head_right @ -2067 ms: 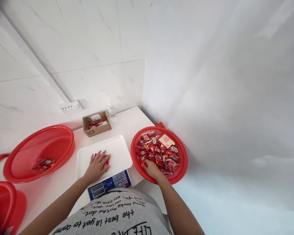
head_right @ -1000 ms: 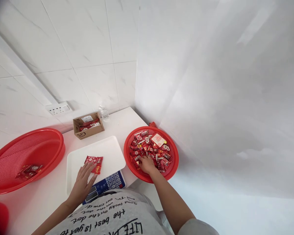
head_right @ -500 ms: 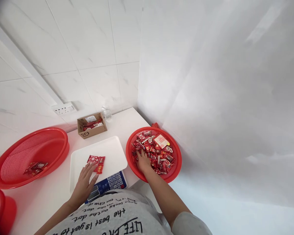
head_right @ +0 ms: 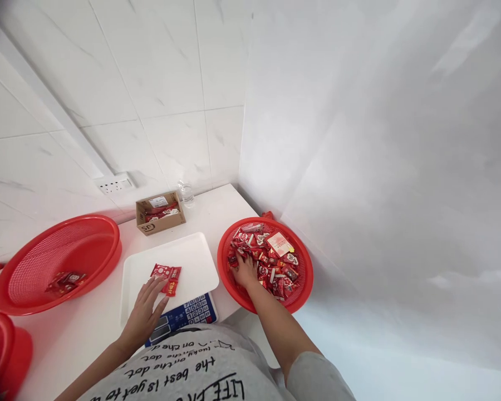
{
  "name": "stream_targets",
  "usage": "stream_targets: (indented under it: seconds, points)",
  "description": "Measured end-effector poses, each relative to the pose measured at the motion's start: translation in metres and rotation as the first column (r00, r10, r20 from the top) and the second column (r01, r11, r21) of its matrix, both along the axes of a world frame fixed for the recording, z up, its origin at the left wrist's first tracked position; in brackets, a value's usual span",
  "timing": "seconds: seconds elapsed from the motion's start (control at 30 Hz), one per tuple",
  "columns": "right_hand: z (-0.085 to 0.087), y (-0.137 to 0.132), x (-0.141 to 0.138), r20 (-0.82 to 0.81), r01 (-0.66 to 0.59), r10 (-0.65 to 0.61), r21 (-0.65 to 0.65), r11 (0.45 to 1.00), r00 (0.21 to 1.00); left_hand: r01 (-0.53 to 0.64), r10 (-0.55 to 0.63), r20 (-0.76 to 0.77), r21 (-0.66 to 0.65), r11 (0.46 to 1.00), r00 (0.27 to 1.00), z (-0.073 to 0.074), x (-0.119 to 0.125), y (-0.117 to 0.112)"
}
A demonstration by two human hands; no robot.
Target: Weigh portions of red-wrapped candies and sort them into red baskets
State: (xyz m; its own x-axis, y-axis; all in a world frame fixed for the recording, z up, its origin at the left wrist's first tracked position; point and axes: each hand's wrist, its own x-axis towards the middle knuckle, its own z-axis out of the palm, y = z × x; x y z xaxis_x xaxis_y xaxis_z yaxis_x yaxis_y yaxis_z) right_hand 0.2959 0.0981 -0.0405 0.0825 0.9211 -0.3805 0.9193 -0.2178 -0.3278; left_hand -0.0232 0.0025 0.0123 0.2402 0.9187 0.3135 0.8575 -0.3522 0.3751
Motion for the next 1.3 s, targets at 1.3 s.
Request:
stream_targets:
  seconds: [1.3]
  points:
    - [0.049,-0.056,0.05,0.216,-0.147,0.227,-0.332,0.932,0.95,0.065,-0.061,0.059,-0.061,0.996,0.996,-0.004,0.013,0.002]
